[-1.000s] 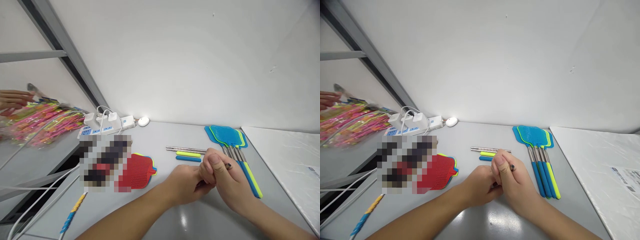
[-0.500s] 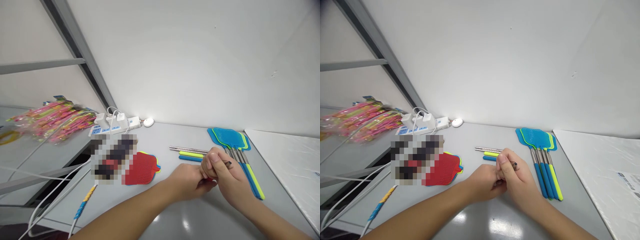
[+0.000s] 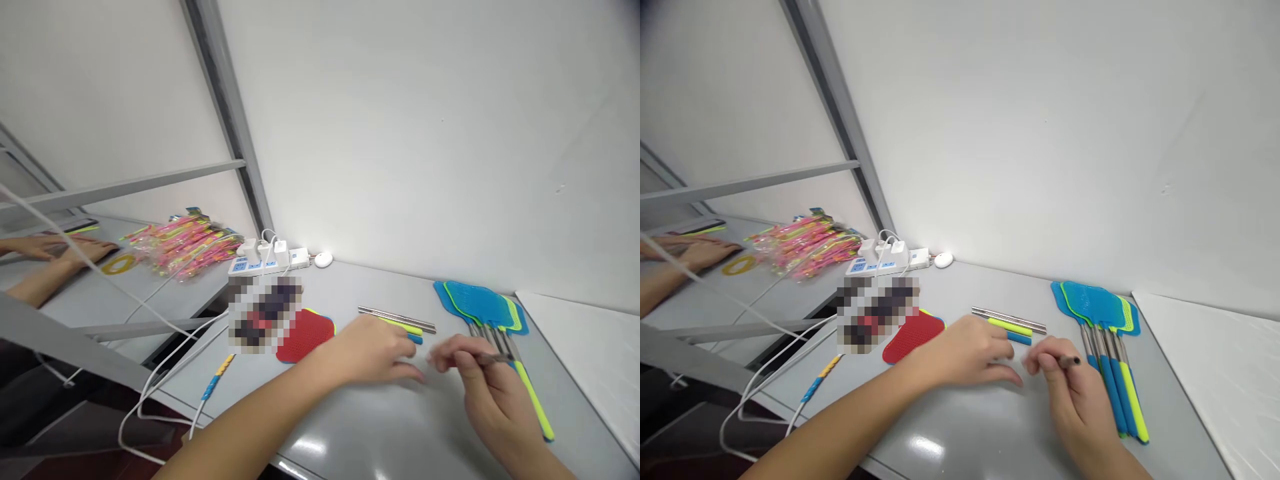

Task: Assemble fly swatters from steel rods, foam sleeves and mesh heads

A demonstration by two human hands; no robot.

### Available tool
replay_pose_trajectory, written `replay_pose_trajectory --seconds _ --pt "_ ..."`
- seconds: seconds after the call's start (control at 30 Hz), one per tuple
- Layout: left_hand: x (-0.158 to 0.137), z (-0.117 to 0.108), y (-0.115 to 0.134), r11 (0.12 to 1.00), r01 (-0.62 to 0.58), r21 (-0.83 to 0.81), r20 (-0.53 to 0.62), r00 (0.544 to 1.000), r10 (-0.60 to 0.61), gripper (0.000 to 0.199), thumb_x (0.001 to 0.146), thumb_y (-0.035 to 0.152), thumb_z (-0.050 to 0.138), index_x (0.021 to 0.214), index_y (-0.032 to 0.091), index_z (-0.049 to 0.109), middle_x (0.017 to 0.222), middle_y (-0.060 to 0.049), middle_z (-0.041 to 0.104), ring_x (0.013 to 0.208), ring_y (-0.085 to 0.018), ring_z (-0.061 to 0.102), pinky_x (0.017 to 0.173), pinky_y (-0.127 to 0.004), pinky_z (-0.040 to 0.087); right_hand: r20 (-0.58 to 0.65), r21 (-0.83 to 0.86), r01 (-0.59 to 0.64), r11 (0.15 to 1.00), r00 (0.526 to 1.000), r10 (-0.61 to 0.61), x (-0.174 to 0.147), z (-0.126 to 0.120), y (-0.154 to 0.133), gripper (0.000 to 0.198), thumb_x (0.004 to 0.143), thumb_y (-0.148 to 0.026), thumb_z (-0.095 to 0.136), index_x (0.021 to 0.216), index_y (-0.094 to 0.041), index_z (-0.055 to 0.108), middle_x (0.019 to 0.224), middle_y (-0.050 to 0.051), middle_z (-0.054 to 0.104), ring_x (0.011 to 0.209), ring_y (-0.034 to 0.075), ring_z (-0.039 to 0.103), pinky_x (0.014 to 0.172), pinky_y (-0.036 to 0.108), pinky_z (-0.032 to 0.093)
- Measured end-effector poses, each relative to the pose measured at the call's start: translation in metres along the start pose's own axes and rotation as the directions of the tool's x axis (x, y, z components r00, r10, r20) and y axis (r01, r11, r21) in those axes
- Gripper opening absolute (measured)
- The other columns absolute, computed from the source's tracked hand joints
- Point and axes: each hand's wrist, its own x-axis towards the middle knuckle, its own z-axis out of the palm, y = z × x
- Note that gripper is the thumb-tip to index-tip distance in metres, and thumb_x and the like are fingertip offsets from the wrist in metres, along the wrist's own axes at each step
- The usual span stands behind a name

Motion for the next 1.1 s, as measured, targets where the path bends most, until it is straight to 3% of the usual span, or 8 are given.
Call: replay_pose_trajectory --seconds 0.1,0.23,0.37,0.53,0.77,0.83,0.97,1.1 --pt "-0.025 -0.049 -0.013 0.976 0.216 0.027 0.095 0.971 -0.218 0.040 0.076 0.056 0.070 0.100 0.024 0.068 0.096 -0.002 0.067 0.091 -0.020 0.062 0.072 -0.029 0.044 -0.055 -0.170 -0.044 0.984 0.998 0.035 -0.008 -0.005 0.002 0.021 0.097 -0.039 0.044 0.092 -0.024 0.057 0.059 -0.003 0.053 0.052 0.014 0.052 0.052 0.025 0.044" --pt "-0.077 -0.080 -0.020 0.904 0.411 0.121 0.135 0.895 -0.425 0.057 0.066 0.058 0.077 0.111 0.025 0.066 0.115 -0.005 0.063 0.114 -0.029 0.053 0.094 -0.038 0.039 0.124 -0.322 0.034 0.946 0.992 0.007 -0.015 -0.001 0.004 0.022 0.094 -0.043 0.048 0.103 -0.027 0.058 0.067 -0.003 0.065 0.050 0.014 0.057 0.049 0.023 0.044" --pt "-0.121 -0.066 -0.012 0.875 0.468 0.126 0.118 0.868 -0.482 0.077 0.066 0.058 0.077 0.133 0.031 0.052 0.138 -0.006 0.053 0.133 -0.034 0.038 0.107 -0.048 0.030 0.250 -0.353 0.089 0.932 0.968 0.002 -0.018 0.007 0.001 0.024 0.092 -0.044 0.050 0.109 -0.026 0.056 0.067 -0.002 0.068 0.056 0.017 0.065 0.051 0.025 0.048" --pt "-0.139 -0.040 0.000 0.882 0.446 0.152 0.040 0.889 -0.457 0.039 0.087 0.033 0.064 0.125 0.028 0.057 0.129 -0.004 0.062 0.122 -0.023 0.054 0.118 -0.051 0.013 0.265 -0.420 0.119 0.900 0.964 -0.004 -0.015 0.009 0.000 0.026 0.095 -0.043 0.045 0.109 -0.025 0.057 0.081 0.003 0.072 0.069 0.021 0.070 0.058 0.030 0.052" --pt "-0.130 -0.045 0.007 0.921 0.301 0.247 -0.171 0.949 -0.265 0.026 0.094 0.015 0.046 0.111 0.025 0.063 0.106 -0.001 0.072 0.101 -0.016 0.063 0.117 -0.052 0.011 0.262 -0.427 0.195 0.883 0.961 -0.086 -0.011 0.008 0.003 0.022 0.095 -0.040 0.047 0.108 -0.025 0.056 0.089 0.004 0.072 0.073 0.020 0.070 0.058 0.028 0.052" --pt "-0.119 -0.057 0.008 0.929 0.293 0.225 -0.309 0.926 -0.217 0.026 0.095 0.014 0.045 0.112 0.024 0.062 0.102 -0.001 0.072 0.096 -0.016 0.063 0.115 -0.051 0.020 0.236 -0.422 0.199 0.884 0.966 -0.105 -0.012 0.009 0.000 0.022 0.096 -0.039 0.045 0.109 -0.025 0.056 0.088 0.004 0.071 0.072 0.020 0.069 0.058 0.029 0.051" --pt "-0.075 -0.075 0.009 0.966 0.254 -0.041 -0.548 0.803 -0.235 0.022 0.096 0.019 0.047 0.110 0.022 0.063 0.093 -0.002 0.071 0.083 -0.014 0.063 0.090 -0.033 0.046 0.190 -0.414 0.193 0.890 0.974 -0.123 -0.010 0.008 -0.002 0.023 0.098 -0.034 0.040 0.112 -0.026 0.055 0.090 0.004 0.068 0.070 0.019 0.067 0.060 0.029 0.050" --pt "-0.023 -0.064 0.004 0.865 0.231 -0.445 -0.353 0.842 -0.407 0.021 0.096 0.028 0.048 0.095 0.020 0.068 0.090 -0.001 0.072 0.081 -0.013 0.064 0.074 -0.024 0.048 0.188 -0.427 0.236 0.873 0.968 -0.169 0.000 -0.005 0.005 0.026 0.097 -0.031 0.042 0.119 -0.026 0.055 0.093 0.005 0.067 0.076 0.019 0.067 0.060 0.028 0.049"
